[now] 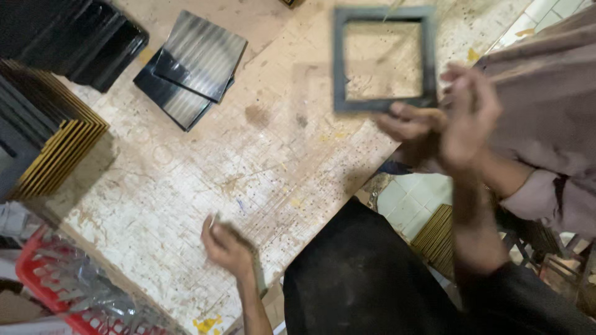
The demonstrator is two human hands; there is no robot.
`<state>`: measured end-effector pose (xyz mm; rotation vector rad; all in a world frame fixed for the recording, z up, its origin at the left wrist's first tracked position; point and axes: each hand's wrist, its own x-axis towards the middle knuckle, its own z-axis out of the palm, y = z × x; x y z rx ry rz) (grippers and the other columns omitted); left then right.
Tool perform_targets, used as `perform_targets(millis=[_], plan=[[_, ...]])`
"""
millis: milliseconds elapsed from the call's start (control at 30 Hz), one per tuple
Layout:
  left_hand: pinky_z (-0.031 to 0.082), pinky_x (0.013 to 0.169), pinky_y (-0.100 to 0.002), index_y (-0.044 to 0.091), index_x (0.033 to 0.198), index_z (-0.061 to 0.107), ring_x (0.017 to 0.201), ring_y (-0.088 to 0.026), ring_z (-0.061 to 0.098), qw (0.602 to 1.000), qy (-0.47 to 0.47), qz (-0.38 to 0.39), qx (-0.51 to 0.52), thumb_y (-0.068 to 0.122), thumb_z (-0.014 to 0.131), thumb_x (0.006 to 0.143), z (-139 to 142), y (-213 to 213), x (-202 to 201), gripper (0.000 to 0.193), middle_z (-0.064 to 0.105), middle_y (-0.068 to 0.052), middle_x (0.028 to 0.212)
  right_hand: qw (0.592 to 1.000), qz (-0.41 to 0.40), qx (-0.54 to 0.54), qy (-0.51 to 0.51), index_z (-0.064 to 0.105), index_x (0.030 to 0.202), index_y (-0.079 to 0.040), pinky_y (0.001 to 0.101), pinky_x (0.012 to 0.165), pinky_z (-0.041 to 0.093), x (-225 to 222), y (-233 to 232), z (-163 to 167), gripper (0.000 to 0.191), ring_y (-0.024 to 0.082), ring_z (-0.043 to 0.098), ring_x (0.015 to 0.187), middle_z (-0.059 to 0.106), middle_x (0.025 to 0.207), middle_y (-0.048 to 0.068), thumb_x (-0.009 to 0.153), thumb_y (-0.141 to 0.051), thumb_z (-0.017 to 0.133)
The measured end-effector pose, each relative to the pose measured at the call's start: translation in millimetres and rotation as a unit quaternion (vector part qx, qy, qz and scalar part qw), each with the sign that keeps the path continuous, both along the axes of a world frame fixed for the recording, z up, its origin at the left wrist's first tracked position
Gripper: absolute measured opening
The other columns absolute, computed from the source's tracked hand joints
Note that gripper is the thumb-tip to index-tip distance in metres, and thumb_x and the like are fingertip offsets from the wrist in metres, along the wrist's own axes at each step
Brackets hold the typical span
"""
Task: The person assembles small square picture frames by placing glass panes into black frames and stacking the completed units. They repeatedly pick up a frame, insert a glass pane, and place the finished frame onto a growing stack on the workbench.
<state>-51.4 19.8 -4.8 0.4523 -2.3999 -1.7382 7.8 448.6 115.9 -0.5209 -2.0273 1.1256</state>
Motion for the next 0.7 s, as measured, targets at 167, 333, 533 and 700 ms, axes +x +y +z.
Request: perform_targets(millis=[167,333,533,700], plan=[[0.051,0.103,-0.044,0.001,0.133,0.064,0.114,-0.031,0.068,0.971,0.105,-0.198,-0.079,0.04,0.043,0.114,9.9,57.1,-31.7,0.048,0.068,-0.021,0.127,0.958,0.059,0.053,-0.276,0.065,0.14,0.001,0.0411,0.099,0.054,1.0,38.7,-20.7,0.034,0.028,0.069,0.115,0.07,0.126,0.019,0.116,-0.02,0.055],[0.035,0.096,-0.061,0.0,0.143,0.055,0.117,-0.043,0.053,0.925,0.001,-0.251,-0.286,0.043,0.05,0.103,27.4,93.8,-37.8,0.059,0.062,-0.023,0.127,0.899,0.18,0.186,-0.354,0.065,0.135,0.003,0.0503,0.095,0.049,-55.2,6.5,-77.1,0.041,0.043,0.059,0.114,0.062,0.125,0.032,0.108,-0.029,0.063],[0.042,0.095,-0.049,-0.001,0.145,0.052,0.106,-0.036,0.057,0.97,-0.071,-0.166,-0.164,0.04,0.055,0.102,29.2,74.3,-28.6,0.059,0.058,-0.021,0.117,0.895,0.253,0.155,-0.332,0.068,0.128,0.001,0.0506,0.092,0.047,-84.2,-87.7,-84.6,0.04,0.039,0.059,0.102,0.066,0.104,0.025,0.104,-0.031,0.063],[0.041,0.098,-0.047,0.0,0.134,0.062,0.105,-0.033,0.058,0.979,-0.044,0.0,-0.199,0.028,0.058,0.104,31.3,5.7,7.6,0.041,0.062,-0.017,0.112,0.872,0.405,0.111,-0.251,0.073,0.118,0.002,0.0467,0.09,0.049,-88.8,-153.4,-63.1,0.03,0.036,0.061,0.1,0.069,0.102,0.021,0.1,-0.021,0.065]])
